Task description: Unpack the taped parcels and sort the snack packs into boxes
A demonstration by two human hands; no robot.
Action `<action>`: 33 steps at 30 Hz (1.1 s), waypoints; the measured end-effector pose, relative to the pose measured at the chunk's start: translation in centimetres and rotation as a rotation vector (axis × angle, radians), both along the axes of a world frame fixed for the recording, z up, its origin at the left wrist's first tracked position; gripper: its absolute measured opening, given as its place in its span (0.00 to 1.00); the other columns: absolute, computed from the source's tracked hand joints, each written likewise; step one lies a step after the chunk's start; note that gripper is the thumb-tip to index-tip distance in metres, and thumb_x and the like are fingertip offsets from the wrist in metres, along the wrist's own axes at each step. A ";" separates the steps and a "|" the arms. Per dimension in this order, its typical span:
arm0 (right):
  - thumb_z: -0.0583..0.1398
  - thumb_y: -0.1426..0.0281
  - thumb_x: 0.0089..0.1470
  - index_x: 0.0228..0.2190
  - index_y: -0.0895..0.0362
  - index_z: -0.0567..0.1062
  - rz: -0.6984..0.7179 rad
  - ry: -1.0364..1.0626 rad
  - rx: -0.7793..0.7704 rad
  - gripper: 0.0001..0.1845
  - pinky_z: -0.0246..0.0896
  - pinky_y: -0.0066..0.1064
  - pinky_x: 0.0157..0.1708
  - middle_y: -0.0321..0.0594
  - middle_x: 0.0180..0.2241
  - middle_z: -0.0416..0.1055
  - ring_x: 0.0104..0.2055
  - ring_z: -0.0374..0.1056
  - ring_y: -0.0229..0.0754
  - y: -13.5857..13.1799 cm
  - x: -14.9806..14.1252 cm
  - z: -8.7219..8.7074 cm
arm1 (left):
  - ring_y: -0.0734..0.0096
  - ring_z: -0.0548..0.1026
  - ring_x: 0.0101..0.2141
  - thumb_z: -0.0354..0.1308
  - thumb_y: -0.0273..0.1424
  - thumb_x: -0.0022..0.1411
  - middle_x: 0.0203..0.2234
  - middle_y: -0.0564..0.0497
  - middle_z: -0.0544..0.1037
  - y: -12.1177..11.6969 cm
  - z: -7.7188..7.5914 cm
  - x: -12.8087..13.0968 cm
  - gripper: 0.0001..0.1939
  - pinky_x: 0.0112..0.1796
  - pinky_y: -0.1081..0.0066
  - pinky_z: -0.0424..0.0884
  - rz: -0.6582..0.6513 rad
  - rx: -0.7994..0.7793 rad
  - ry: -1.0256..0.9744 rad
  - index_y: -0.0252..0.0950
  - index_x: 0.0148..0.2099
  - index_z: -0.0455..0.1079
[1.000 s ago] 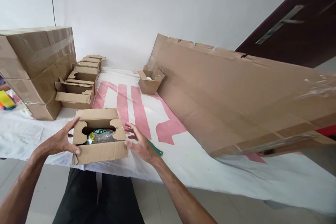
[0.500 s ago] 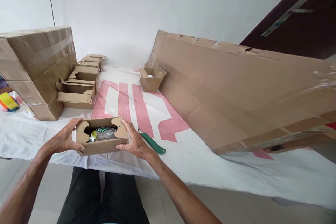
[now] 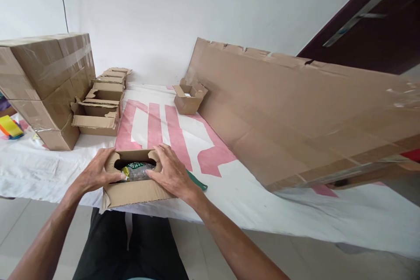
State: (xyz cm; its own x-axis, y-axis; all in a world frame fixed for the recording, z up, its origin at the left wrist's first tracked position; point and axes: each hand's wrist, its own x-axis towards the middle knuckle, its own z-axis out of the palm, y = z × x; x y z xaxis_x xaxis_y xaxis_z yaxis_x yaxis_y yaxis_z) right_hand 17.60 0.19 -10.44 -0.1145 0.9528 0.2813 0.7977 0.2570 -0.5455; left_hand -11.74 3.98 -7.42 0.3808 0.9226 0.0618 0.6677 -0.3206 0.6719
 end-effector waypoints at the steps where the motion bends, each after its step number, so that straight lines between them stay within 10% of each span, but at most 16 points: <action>1: 0.68 0.67 0.57 0.64 0.51 0.69 -0.016 -0.059 -0.017 0.35 0.69 0.57 0.65 0.52 0.68 0.67 0.69 0.64 0.62 0.1 -0.5 0.6 | 0.38 0.76 0.60 0.72 0.49 0.57 0.60 0.38 0.74 -0.1 0.1 1.0 0.43 0.60 0.46 0.75 0.060 0.040 0.063 0.39 0.70 0.68; 7: 0.58 0.75 0.60 0.51 0.52 0.76 -0.017 -0.069 -0.022 0.18 0.72 0.42 0.52 0.46 0.54 0.78 0.54 0.74 0.52 -0.5 0.0 2.7 | 0.41 0.79 0.52 0.62 0.30 0.57 0.52 0.38 0.76 -0.3 -0.1 4.0 0.24 0.51 0.50 0.77 0.232 0.169 0.295 0.38 0.57 0.74; 15: 0.56 0.73 0.64 0.66 0.54 0.71 -0.110 -0.204 0.184 0.29 0.73 0.53 0.55 0.54 0.61 0.75 0.63 0.71 0.62 -0.1 5.2 1.1 | 0.47 0.81 0.52 0.57 0.37 0.54 0.46 0.48 0.85 0.6 1.3 0.4 0.24 0.51 0.55 0.78 0.166 -0.042 -0.228 0.40 0.52 0.78; 22: 0.54 0.79 0.66 0.54 0.54 0.81 0.150 -0.412 0.226 0.22 0.59 0.64 0.70 0.54 0.62 0.75 0.72 0.61 0.64 -0.3 4.1 2.9 | 0.45 0.80 0.57 0.61 0.39 0.55 0.61 0.45 0.83 -1.0 -0.4 -2.3 0.34 0.53 0.54 0.79 0.249 -0.214 -0.608 0.40 0.65 0.73; 29: 0.66 0.70 0.66 0.41 0.54 0.81 0.483 -0.488 -0.144 0.02 0.66 0.39 0.47 0.44 0.45 0.79 0.50 0.74 0.52 1.5 0.5 5.8 | 0.49 0.83 0.50 0.67 0.46 0.59 0.62 0.43 0.81 -1.2 -0.4 -3.7 0.35 0.45 0.58 0.82 0.197 -0.174 -0.464 0.41 0.66 0.74; 33: 0.69 0.72 0.61 0.38 0.55 0.81 0.525 -0.664 -0.244 0.03 0.62 0.37 0.42 0.44 0.43 0.79 0.46 0.74 0.51 2.9 -0.6 6.4 | 0.39 0.73 0.67 0.71 0.51 0.60 0.72 0.43 0.71 -1.9 0.4 -3.6 0.35 0.57 0.51 0.80 0.074 0.004 -0.326 0.46 0.67 0.76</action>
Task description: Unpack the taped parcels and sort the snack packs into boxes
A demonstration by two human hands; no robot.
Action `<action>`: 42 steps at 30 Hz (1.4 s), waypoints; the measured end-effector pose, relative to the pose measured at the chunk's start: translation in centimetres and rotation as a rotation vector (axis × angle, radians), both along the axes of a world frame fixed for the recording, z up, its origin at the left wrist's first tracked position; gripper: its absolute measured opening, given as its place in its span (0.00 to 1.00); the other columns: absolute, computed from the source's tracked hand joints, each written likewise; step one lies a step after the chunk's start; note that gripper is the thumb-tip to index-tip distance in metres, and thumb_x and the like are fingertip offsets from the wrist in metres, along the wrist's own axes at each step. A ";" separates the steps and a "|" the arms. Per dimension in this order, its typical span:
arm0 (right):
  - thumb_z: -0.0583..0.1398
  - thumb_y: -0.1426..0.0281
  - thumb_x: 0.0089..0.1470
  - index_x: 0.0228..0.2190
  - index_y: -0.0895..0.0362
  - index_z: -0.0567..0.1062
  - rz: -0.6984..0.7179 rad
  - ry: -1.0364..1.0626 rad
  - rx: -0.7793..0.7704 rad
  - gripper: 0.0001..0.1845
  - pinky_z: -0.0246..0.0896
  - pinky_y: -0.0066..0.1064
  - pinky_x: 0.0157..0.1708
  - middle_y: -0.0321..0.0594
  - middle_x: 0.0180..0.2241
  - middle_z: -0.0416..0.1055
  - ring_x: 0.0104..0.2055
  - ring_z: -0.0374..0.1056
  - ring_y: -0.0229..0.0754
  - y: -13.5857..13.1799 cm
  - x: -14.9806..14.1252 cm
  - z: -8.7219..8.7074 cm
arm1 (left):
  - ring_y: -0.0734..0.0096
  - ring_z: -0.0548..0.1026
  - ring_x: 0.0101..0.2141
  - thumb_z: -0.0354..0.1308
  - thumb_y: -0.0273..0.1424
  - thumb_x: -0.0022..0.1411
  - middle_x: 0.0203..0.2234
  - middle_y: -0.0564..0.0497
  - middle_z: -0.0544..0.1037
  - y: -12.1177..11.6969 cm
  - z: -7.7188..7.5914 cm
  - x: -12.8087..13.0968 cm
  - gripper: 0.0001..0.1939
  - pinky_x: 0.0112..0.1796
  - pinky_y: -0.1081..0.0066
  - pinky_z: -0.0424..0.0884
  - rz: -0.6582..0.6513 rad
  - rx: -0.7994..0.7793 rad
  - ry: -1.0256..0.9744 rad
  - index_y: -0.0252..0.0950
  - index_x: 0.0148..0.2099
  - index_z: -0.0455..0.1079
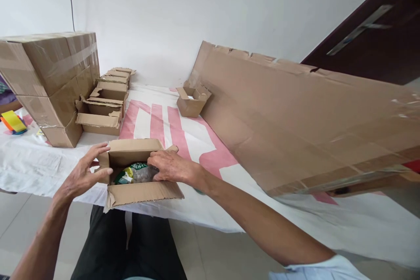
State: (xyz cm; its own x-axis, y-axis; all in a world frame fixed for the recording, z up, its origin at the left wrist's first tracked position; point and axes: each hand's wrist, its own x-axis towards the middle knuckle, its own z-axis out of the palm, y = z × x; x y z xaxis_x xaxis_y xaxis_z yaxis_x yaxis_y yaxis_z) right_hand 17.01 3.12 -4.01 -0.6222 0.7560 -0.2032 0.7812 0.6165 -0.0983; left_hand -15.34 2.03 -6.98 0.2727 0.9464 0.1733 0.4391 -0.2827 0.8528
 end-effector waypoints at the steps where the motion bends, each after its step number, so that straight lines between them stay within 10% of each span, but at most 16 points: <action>1: 0.70 0.73 0.61 0.37 0.56 0.81 0.014 -0.041 -0.006 0.03 0.61 0.37 0.41 0.44 0.43 0.79 0.45 0.75 0.51 0.2 -0.2 0.0 | 0.38 0.68 0.71 0.72 0.52 0.60 0.75 0.43 0.67 -0.3 0.1 0.2 0.38 0.61 0.50 0.78 -0.031 0.038 0.027 0.48 0.70 0.74; 8: 0.59 0.77 0.68 0.32 0.57 0.81 0.074 0.000 0.022 0.13 0.55 0.36 0.35 0.44 0.39 0.79 0.38 0.73 0.44 0.6 -0.8 -1.6 | 0.34 0.55 0.77 0.79 0.49 0.56 0.79 0.39 0.57 -0.6 -1.0 2.7 0.63 0.74 0.38 0.59 -0.181 0.168 0.180 0.50 0.83 0.49; 15: 0.55 0.79 0.70 0.38 0.56 0.76 0.032 0.250 0.051 0.12 0.57 0.34 0.40 0.41 0.39 0.77 0.37 0.68 0.42 0.6 0.7 -2.2 | 0.35 0.54 0.78 0.79 0.48 0.56 0.80 0.37 0.55 -0.2 -2.4 2.7 0.63 0.75 0.39 0.56 -0.162 0.172 0.223 0.47 0.83 0.48; 22: 0.69 0.70 0.63 0.45 0.56 0.80 0.084 0.028 -0.081 0.09 0.56 0.35 0.38 0.44 0.49 0.79 0.48 0.74 0.49 1.4 -0.3 -1.5 | 0.33 0.54 0.78 0.82 0.48 0.52 0.79 0.35 0.57 0.3 -2.6 2.5 0.66 0.74 0.36 0.56 -0.183 0.219 0.260 0.45 0.83 0.49; 35: 0.56 0.79 0.69 0.35 0.56 0.76 0.105 0.400 0.196 0.12 0.52 0.34 0.36 0.41 0.38 0.77 0.37 0.69 0.43 1.3 0.4 -5.4 | 0.30 0.56 0.76 0.83 0.49 0.48 0.78 0.33 0.57 0.2 -3.1 2.4 0.69 0.73 0.36 0.59 -0.122 0.161 0.203 0.44 0.83 0.51; 42: 0.57 0.75 0.69 0.35 0.54 0.76 0.006 0.657 0.130 0.11 0.55 0.31 0.37 0.37 0.33 0.76 0.35 0.68 0.40 0.2 1.3 -1.8 | 0.33 0.62 0.74 0.82 0.46 0.50 0.75 0.37 0.63 0.8 -1.9 2.2 0.66 0.72 0.38 0.63 -0.102 0.143 0.175 0.45 0.83 0.52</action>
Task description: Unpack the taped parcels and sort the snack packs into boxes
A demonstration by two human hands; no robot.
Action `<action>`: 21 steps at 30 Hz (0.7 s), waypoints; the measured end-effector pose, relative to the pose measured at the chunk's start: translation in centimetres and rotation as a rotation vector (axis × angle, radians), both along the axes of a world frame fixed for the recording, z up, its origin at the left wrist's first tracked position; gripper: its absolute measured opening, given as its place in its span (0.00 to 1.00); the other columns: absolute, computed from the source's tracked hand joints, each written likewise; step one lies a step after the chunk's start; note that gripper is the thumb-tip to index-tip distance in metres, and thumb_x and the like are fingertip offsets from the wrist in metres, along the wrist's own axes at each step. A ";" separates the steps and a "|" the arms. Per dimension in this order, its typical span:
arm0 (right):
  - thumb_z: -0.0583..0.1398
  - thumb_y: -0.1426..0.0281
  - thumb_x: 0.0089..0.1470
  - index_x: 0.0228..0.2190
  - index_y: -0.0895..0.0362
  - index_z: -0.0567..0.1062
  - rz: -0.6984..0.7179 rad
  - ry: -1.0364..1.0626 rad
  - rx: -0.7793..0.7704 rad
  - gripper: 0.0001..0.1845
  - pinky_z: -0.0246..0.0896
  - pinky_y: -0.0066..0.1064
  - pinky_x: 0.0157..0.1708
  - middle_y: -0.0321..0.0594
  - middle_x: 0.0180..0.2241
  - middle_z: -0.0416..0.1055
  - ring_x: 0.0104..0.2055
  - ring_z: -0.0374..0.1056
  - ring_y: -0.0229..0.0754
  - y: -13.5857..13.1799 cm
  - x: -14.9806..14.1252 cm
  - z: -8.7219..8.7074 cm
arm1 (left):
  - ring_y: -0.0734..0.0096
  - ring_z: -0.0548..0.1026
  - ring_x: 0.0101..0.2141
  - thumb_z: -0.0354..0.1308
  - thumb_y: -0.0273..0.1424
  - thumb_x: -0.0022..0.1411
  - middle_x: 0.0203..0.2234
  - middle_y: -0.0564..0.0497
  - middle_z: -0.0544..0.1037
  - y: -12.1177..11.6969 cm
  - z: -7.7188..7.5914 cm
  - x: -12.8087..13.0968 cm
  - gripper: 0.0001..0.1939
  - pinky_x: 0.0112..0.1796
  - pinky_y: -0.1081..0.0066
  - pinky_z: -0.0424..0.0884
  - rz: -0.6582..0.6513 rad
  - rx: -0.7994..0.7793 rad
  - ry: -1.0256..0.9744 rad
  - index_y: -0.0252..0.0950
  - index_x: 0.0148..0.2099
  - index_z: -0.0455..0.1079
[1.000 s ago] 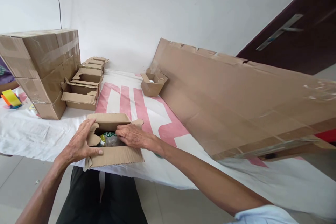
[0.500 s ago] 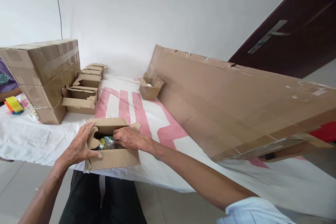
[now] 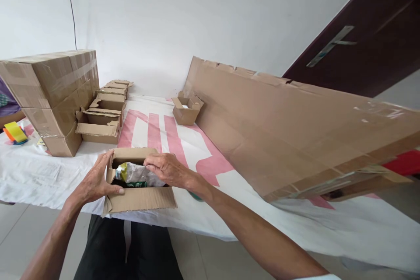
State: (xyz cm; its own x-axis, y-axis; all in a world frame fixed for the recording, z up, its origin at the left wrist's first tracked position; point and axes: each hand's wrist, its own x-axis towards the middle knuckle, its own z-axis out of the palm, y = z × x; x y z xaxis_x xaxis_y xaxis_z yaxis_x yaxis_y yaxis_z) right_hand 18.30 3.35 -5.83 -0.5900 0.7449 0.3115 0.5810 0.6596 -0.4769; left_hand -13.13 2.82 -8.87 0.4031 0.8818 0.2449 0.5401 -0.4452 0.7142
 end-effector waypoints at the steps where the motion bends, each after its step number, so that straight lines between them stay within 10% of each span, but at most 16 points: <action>1: 0.57 0.74 0.69 0.35 0.54 0.76 -0.014 0.051 -0.025 0.11 0.55 0.31 0.36 0.36 0.32 0.75 0.34 0.68 0.39 -0.2 0.3 1.0 | 0.32 0.62 0.74 0.82 0.46 0.50 0.75 0.37 0.64 0.1 0.1 -0.1 0.66 0.71 0.38 0.63 0.002 -0.013 0.001 0.45 0.83 0.52; 10: 0.61 0.62 0.64 0.32 0.55 0.75 -0.121 0.442 -0.180 0.11 0.56 0.30 0.32 0.33 0.28 0.69 0.30 0.61 0.37 -0.8 3.4 8.4 | 0.32 0.65 0.73 0.80 0.48 0.53 0.77 0.38 0.64 0.4 0.5 -0.6 0.63 0.70 0.33 0.64 -0.009 -0.009 -0.016 0.47 0.83 0.52; 17: 0.68 0.55 0.56 0.28 0.55 0.75 -0.255 0.625 -0.138 0.17 0.49 0.30 0.27 0.31 0.25 0.64 0.27 0.55 0.35 0.1 4.0 9.6 | 0.34 0.71 0.70 0.73 0.56 0.59 0.71 0.36 0.73 0.7 2.2 0.7 0.47 0.69 0.36 0.66 0.154 0.066 -0.139 0.42 0.74 0.68; 21: 0.72 0.52 0.52 0.28 0.54 0.74 -0.296 0.838 -0.159 0.20 0.50 0.29 0.27 0.30 0.24 0.64 0.27 0.55 0.36 1.0 2.7 8.9 | 0.34 0.75 0.67 0.77 0.56 0.54 0.65 0.32 0.78 1.1 3.9 4.1 0.52 0.62 0.40 0.75 0.090 -0.168 -0.471 0.38 0.74 0.68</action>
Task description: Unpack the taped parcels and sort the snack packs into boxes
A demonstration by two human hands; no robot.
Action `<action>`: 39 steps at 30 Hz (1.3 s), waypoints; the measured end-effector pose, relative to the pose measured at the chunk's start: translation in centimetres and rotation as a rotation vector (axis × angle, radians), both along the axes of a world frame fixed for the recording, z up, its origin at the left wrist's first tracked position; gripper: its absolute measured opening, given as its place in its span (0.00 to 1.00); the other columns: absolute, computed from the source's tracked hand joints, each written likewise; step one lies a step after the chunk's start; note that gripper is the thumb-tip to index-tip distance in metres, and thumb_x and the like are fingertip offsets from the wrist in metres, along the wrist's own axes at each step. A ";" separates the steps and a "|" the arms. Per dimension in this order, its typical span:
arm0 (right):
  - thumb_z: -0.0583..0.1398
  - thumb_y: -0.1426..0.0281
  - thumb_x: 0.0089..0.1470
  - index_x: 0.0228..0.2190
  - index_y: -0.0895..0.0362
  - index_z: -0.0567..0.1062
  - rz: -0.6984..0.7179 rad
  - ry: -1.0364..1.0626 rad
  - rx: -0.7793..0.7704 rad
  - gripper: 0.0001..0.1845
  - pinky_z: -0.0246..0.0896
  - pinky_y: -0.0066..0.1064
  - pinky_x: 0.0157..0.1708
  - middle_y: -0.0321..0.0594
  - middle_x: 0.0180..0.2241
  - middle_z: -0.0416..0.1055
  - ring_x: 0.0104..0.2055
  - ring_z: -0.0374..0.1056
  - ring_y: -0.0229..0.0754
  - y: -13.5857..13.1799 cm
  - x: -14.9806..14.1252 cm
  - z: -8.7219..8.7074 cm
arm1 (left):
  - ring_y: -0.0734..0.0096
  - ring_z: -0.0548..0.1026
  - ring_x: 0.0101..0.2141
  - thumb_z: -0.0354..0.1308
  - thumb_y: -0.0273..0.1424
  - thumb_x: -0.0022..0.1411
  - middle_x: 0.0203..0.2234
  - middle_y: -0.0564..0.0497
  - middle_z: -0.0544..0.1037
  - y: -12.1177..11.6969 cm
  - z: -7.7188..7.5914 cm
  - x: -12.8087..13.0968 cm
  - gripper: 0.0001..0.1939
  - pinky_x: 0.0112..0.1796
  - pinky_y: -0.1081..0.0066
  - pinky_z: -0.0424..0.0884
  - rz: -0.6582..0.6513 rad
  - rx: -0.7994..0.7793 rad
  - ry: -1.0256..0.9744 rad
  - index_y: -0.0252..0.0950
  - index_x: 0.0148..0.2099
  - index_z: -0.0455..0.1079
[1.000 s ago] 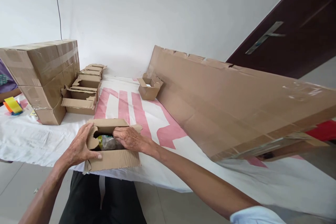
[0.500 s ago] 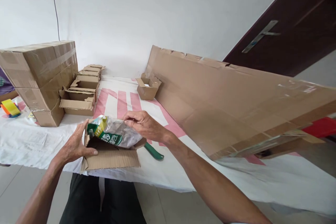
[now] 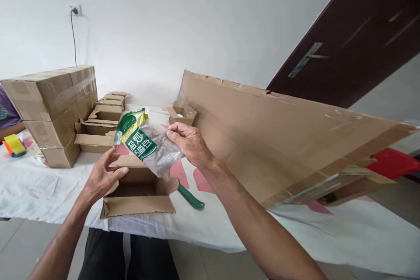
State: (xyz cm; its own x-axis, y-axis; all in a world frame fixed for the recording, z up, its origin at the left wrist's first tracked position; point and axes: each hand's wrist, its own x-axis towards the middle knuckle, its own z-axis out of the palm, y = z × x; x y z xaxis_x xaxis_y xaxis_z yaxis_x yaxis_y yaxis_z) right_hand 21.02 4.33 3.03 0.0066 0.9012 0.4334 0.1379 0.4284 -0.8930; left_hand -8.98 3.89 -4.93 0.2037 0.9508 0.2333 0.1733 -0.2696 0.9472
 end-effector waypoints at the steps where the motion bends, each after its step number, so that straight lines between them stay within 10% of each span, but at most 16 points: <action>1: 0.73 0.51 0.51 0.29 0.53 0.74 -0.005 0.077 -0.001 0.21 0.53 0.29 0.27 0.31 0.25 0.66 0.27 0.57 0.36 0.2 -0.6 -0.4 | 0.32 0.75 0.66 0.79 0.56 0.51 0.64 0.31 0.79 0.1 0.4 1.0 0.55 0.61 0.41 0.76 -0.077 -0.062 -0.103 0.38 0.73 0.68; 5: 0.74 0.47 0.49 0.31 0.52 0.74 0.020 0.342 -0.062 0.25 0.64 0.30 0.31 0.34 0.30 0.73 0.31 0.66 0.39 0.9 -3.5 -2.5 | 0.32 0.79 0.61 0.84 0.54 0.43 0.59 0.37 0.83 0.0 1.8 4.3 0.53 0.57 0.45 0.78 -0.354 -0.151 -0.440 0.39 0.68 0.74; 11: 0.76 0.43 0.47 0.40 0.52 0.78 0.239 0.412 -0.179 0.31 0.73 0.34 0.38 0.39 0.39 0.82 0.41 0.77 0.48 1.5 -5.6 -4.2 | 0.49 0.84 0.42 0.84 0.44 0.47 0.42 0.44 0.87 1.4 2.8 3.3 0.35 0.44 0.57 0.79 -0.278 -0.119 -0.438 0.34 0.53 0.81; 15: 0.78 0.46 0.46 0.50 0.53 0.81 0.474 0.303 -0.221 0.37 0.75 0.42 0.51 0.45 0.50 0.84 0.51 0.79 0.54 1.8 -6.0 -4.8 | 0.48 0.83 0.48 0.85 0.38 0.44 0.45 0.43 0.87 3.7 3.8 1.3 0.38 0.50 0.57 0.76 -0.298 -0.086 -0.350 0.34 0.57 0.80; 39: 0.76 0.52 0.44 0.43 0.54 0.76 0.262 0.344 -0.247 0.30 0.73 0.39 0.45 0.41 0.42 0.84 0.42 0.78 0.47 10.4 -8.1 -11.3 | 0.68 0.77 0.30 0.84 0.35 0.42 0.40 0.48 0.84 9.6 0.5 0.1 0.43 0.25 0.74 0.68 -0.166 -0.127 -0.187 0.38 0.61 0.75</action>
State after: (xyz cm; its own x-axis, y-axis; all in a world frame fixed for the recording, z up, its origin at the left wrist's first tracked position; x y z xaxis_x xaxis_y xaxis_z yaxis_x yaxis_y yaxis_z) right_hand 12.95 14.71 -8.28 -0.1291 0.9670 0.2196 -0.2666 0.1795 -0.9470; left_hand -8.93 13.51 -4.39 0.3234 0.9322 0.1625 -0.0439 -0.1567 0.9867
